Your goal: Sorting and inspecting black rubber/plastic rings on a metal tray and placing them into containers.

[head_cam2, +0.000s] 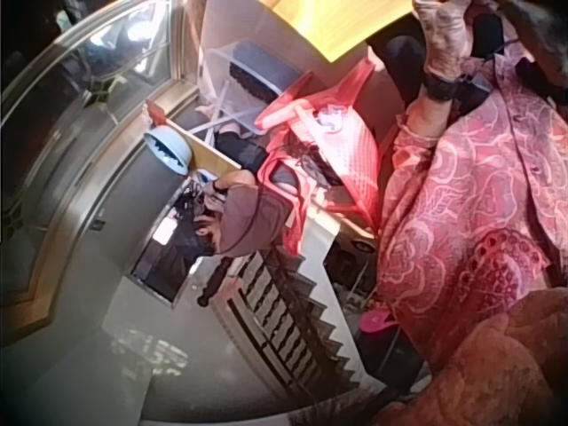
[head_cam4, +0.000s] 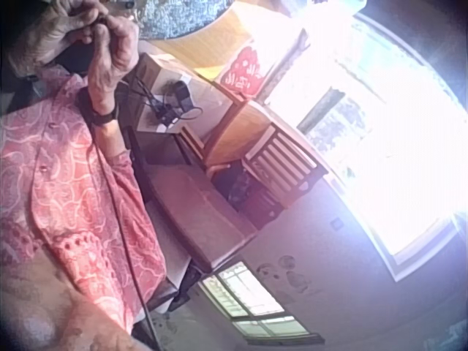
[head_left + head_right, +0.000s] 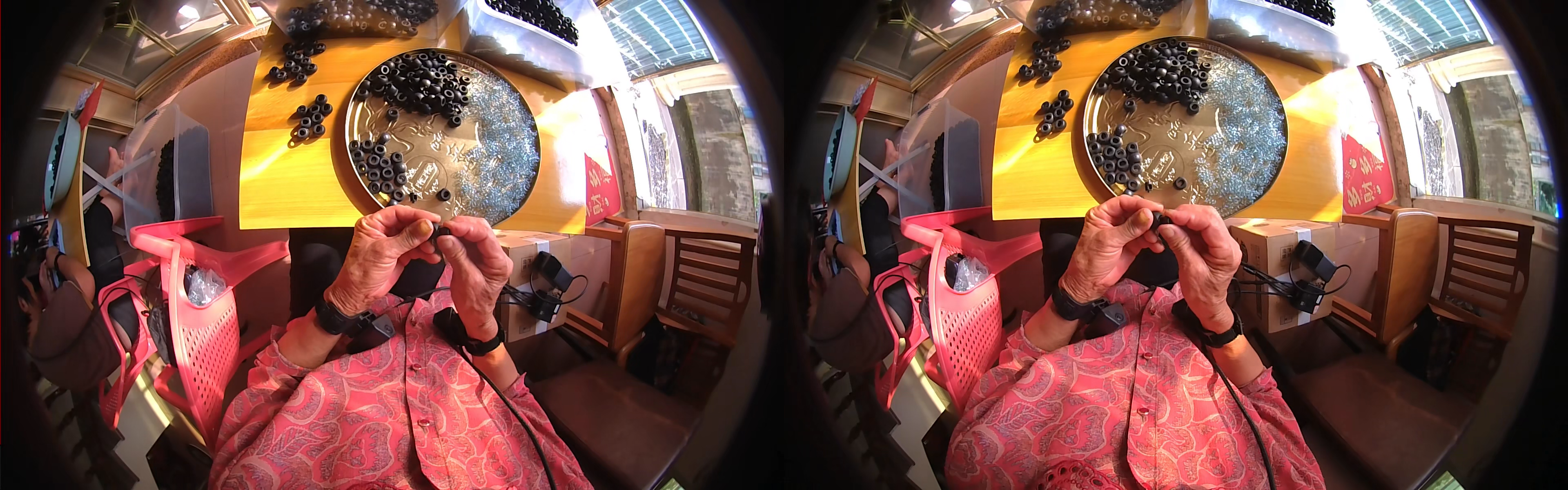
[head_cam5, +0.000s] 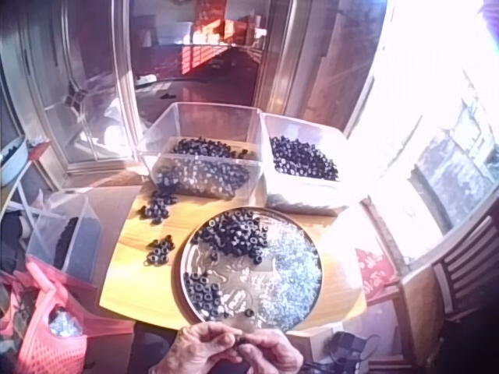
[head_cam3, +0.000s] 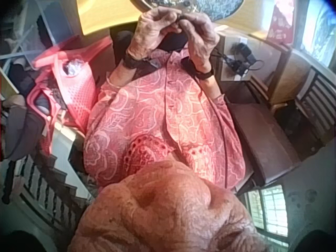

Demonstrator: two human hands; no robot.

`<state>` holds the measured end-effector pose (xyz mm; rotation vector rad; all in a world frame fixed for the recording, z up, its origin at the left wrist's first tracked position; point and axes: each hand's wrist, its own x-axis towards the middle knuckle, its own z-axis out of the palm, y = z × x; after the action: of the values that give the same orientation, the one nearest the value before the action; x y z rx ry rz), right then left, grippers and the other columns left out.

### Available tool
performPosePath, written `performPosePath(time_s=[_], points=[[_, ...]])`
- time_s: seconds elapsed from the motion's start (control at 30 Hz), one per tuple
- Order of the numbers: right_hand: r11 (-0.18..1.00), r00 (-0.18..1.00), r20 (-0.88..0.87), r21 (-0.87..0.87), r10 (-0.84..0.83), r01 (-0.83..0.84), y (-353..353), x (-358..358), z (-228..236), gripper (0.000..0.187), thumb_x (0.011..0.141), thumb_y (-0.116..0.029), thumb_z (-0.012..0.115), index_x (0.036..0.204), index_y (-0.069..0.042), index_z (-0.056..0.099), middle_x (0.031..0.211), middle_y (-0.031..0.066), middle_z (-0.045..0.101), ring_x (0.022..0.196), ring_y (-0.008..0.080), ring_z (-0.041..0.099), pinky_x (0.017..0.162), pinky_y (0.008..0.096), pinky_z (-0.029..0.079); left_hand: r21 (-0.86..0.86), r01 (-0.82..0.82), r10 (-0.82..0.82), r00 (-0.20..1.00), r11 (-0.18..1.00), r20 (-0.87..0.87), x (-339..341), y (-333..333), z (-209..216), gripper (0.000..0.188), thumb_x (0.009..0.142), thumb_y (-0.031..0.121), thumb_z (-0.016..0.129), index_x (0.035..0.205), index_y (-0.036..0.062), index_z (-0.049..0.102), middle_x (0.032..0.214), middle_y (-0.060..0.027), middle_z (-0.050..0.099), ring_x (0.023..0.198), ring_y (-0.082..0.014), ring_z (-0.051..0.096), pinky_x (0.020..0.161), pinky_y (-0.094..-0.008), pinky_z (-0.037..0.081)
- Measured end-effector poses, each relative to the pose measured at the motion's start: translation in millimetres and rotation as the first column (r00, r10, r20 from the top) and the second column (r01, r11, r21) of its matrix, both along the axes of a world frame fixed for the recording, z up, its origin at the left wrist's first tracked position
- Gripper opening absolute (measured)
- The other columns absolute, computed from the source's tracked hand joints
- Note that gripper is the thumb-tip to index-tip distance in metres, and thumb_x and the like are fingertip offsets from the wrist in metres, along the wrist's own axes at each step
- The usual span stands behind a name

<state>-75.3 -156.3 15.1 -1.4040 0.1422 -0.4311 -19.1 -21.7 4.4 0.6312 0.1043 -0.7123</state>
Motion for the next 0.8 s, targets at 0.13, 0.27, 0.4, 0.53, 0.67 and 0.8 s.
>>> performPosePath(time_s=[0.13,0.27,0.4,0.53,0.67,0.8], points=[[0.995,1.000,-0.012,0.095,0.013,-0.012,2.6,-1.3,3.2,0.020,0.081,0.010,0.067,0.100,0.002,0.064,0.101,0.0049,0.058,0.090,0.0102,0.058,0.078,0.0204,0.049,0.008,-0.013,0.013,1.000,1.000,0.012,-1.7,-0.2,-1.2,0.021,0.087,0.012,0.067,0.104,0.0003,0.064,0.095,-0.0092,0.068,0.073,-0.0119,0.065,0.065,-0.0276,0.058],[0.993,0.999,-0.031,0.121,-0.009,0.012,3.0,-1.9,0.2,0.020,0.081,0.011,0.067,0.099,0.002,0.064,0.100,0.0049,0.058,0.090,0.0100,0.058,0.078,0.0204,0.048,0.008,-0.005,0.005,1.000,1.000,0.029,-0.9,0.9,-1.0,0.022,0.087,0.012,0.068,0.105,-0.0002,0.064,0.093,-0.0087,0.068,0.072,-0.0110,0.064,0.063,-0.0265,0.057],[0.998,1.000,-0.017,0.064,-0.010,0.011,2.7,-0.3,-2.0,0.020,0.081,0.010,0.068,0.099,0.002,0.064,0.100,0.0050,0.058,0.089,0.0099,0.058,0.079,0.0206,0.047,0.143,-0.049,0.035,0.995,0.988,0.095,-1.4,0.7,6.0,0.022,0.087,0.012,0.069,0.103,-0.0012,0.065,0.087,-0.0063,0.068,0.068,-0.0099,0.064,0.061,-0.0244,0.056],[0.999,0.999,-0.032,0.034,-0.005,0.006,1.6,0.8,0.2,0.020,0.080,0.010,0.068,0.098,0.003,0.064,0.098,0.0045,0.059,0.088,0.0094,0.057,0.078,0.0205,0.046,0.233,-0.101,0.067,0.987,0.967,0.147,-0.9,0.7,10.0,0.020,0.086,0.013,0.071,0.099,-0.0012,0.066,0.082,-0.0048,0.068,0.063,-0.0103,0.064,0.061,-0.0212,0.053],[0.999,0.998,-0.051,-0.042,0.032,-0.035,-1.2,1.4,1.9,0.019,0.080,0.009,0.069,0.097,0.003,0.064,0.096,0.0043,0.059,0.086,0.0095,0.057,0.076,0.0203,0.046,0.281,-0.109,0.062,0.983,0.954,0.172,-1.4,4.2,12.5,0.018,0.086,0.011,0.071,0.098,-0.0013,0.066,0.082,-0.0053,0.068,0.066,-0.0105,0.065,0.062,-0.0211,0.054],[0.992,0.996,-0.063,-0.097,0.068,-0.074,-4.8,1.8,2.7,0.019,0.079,0.010,0.069,0.096,0.003,0.063,0.093,0.0046,0.060,0.085,0.0103,0.057,0.074,0.0212,0.046,0.381,-0.093,-0.005,0.969,0.920,0.248,0.0,9.6,16.4,0.016,0.087,0.009,0.069,0.098,-0.0017,0.067,0.085,-0.0065,0.069,0.072,-0.0113,0.067,0.065,-0.0212,0.055]])
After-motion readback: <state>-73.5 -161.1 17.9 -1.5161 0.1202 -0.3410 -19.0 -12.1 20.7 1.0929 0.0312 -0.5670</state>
